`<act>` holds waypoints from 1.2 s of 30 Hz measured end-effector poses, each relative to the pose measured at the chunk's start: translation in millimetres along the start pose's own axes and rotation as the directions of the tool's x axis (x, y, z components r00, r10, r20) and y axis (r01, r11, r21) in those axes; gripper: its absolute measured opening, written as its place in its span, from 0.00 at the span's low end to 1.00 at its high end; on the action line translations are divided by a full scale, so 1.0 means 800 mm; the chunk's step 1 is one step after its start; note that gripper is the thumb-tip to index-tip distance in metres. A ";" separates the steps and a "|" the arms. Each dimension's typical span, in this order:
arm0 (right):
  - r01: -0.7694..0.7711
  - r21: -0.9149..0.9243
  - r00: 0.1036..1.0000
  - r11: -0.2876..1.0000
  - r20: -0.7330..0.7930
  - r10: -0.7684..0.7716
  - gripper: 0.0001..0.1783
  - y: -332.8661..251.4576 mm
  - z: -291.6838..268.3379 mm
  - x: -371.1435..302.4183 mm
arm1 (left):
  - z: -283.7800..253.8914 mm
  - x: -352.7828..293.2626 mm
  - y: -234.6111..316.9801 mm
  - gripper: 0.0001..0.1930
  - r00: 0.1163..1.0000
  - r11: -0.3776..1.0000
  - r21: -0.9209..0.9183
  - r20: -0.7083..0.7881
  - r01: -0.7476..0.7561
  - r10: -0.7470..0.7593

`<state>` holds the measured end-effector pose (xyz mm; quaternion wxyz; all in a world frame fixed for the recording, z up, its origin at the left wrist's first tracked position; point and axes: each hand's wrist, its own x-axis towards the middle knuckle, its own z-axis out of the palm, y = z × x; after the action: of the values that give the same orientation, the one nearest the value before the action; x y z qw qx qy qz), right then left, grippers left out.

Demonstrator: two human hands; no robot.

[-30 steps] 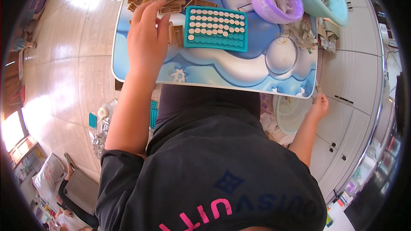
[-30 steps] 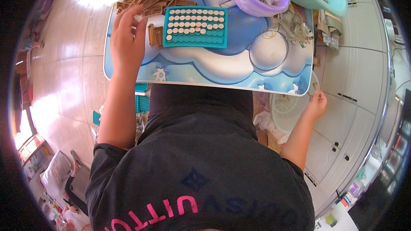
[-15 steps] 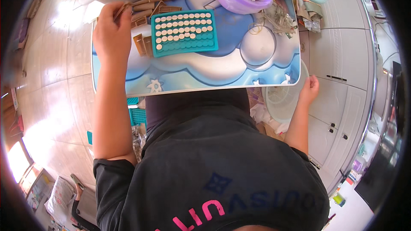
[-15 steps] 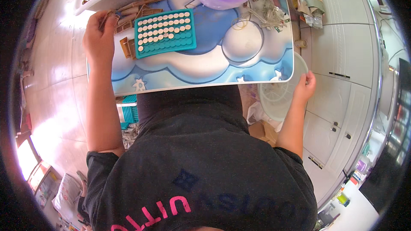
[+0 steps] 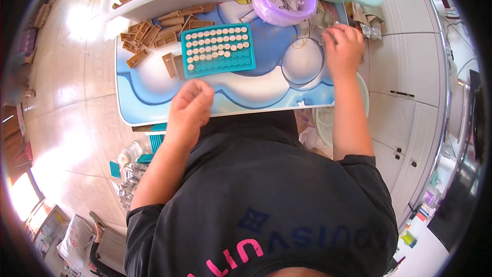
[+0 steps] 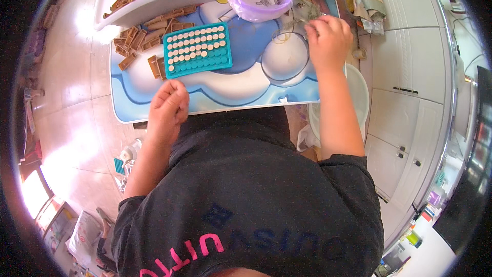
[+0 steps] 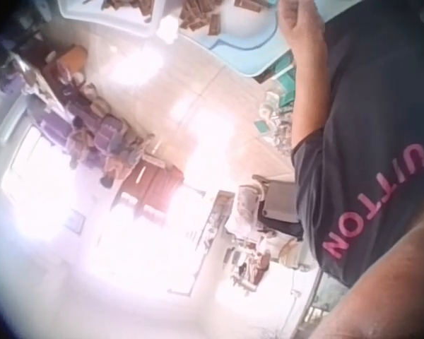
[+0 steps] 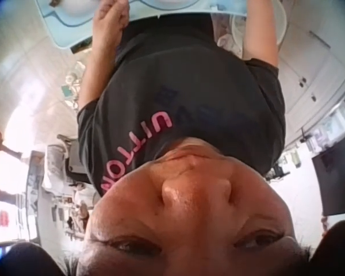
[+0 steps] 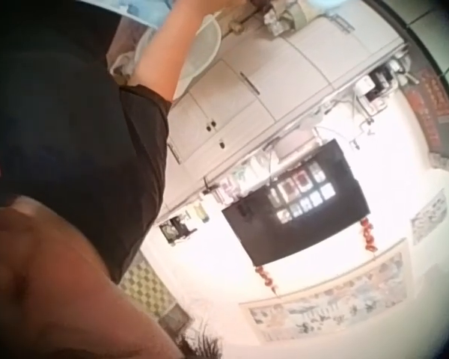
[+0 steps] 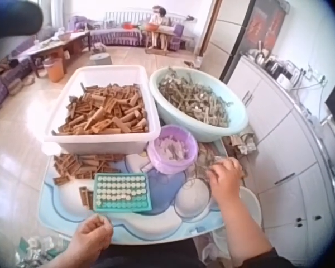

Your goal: The person assembles small plastic components by hand, inserting white beads and other parts into brown plastic housings.

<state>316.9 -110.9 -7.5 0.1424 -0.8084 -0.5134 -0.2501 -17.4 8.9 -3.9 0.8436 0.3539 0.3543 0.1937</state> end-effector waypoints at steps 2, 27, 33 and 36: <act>-0.022 0.064 0.997 0.998 -0.077 0.027 0.13 0.010 -0.007 0.001 | 0.003 -0.006 -0.003 0.05 0.997 0.999 0.017 0.067 0.039 -0.040; -0.119 0.891 0.885 0.438 0.295 -0.360 0.07 -0.129 -0.101 -0.049 | 0.083 0.037 0.010 0.14 0.904 0.940 0.182 0.272 0.288 -0.329; -0.078 0.796 0.971 0.600 0.198 -0.136 0.09 -0.137 -0.086 -0.021 | 0.067 0.028 -0.014 0.13 0.977 0.826 0.563 0.192 -0.031 -0.094; 0.068 0.766 0.962 0.639 0.119 -0.245 0.09 -0.152 -0.080 -0.014 | 0.068 0.018 -0.010 0.12 0.978 0.677 0.716 0.205 -0.171 0.030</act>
<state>186.5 -98.0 36.6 0.3880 -0.6495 -0.6510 0.0621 32.8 -13.4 11.0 0.6485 0.6951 0.3061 0.0507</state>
